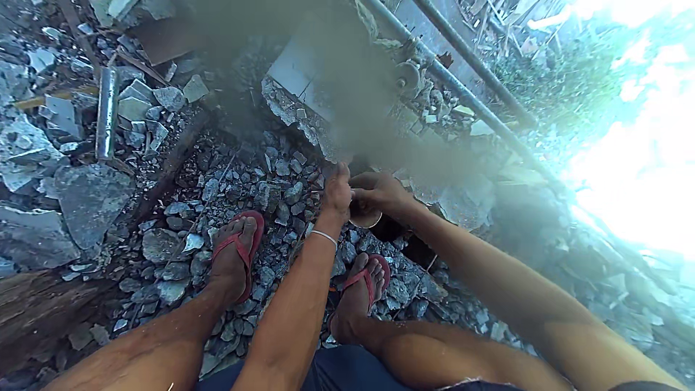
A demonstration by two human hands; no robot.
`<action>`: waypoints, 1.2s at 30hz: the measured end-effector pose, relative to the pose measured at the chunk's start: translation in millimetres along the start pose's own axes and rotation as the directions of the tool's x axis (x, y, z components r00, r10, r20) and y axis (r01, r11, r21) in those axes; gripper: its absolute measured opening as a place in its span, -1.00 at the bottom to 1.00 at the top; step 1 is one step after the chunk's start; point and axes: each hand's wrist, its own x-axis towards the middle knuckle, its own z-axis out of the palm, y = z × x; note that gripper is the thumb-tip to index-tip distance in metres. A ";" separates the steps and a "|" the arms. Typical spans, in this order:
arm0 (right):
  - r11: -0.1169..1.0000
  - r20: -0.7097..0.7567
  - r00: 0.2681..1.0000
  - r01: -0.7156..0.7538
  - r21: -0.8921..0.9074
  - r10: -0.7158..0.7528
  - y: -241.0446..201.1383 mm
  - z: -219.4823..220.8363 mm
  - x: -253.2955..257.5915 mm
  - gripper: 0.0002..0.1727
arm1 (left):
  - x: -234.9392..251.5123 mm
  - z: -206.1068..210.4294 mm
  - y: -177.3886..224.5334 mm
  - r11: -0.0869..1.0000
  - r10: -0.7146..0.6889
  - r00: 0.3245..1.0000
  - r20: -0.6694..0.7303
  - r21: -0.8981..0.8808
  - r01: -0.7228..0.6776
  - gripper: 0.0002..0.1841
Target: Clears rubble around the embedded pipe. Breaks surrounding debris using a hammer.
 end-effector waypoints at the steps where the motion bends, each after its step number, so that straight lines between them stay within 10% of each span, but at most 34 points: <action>1: 1.000 -0.021 1.000 0.004 -0.015 -0.005 0.3 2.6 0.1 -0.71 | 1.9 1.0 -5.8 1.000 -0.023 0.999 0.025 -0.016 0.023 -0.34; 7: 0.968 -0.045 0.999 -0.039 -0.249 0.028 -4.7 -8.6 9.8 -0.75 | -1.7 -8.0 -4.4 0.941 0.050 0.997 0.052 0.333 -0.065 -0.35; 10: 0.759 -0.063 0.994 0.029 -0.651 -0.091 -1.5 -39.9 33.3 -0.67 | -1.0 -15.6 -4.4 0.664 0.230 0.973 0.004 0.731 -0.160 -0.40; 14: 0.501 -0.042 0.993 0.017 -0.866 -0.107 -26.0 -50.5 41.5 -0.72 | 20.6 -5.1 -5.3 0.477 0.139 0.989 -0.040 0.878 -0.032 -0.57; 25: 0.250 -0.014 0.999 -0.023 -0.968 0.039 -40.7 -30.1 77.9 -0.79 | 38.4 -19.3 -13.8 0.669 -0.006 0.995 -0.104 0.739 0.081 -0.65; 36: 0.236 0.027 1.000 0.023 -0.972 0.014 -40.5 -25.7 89.2 -0.80 | 40.3 -20.8 -12.0 0.700 -0.046 0.991 -0.125 0.703 0.122 -0.67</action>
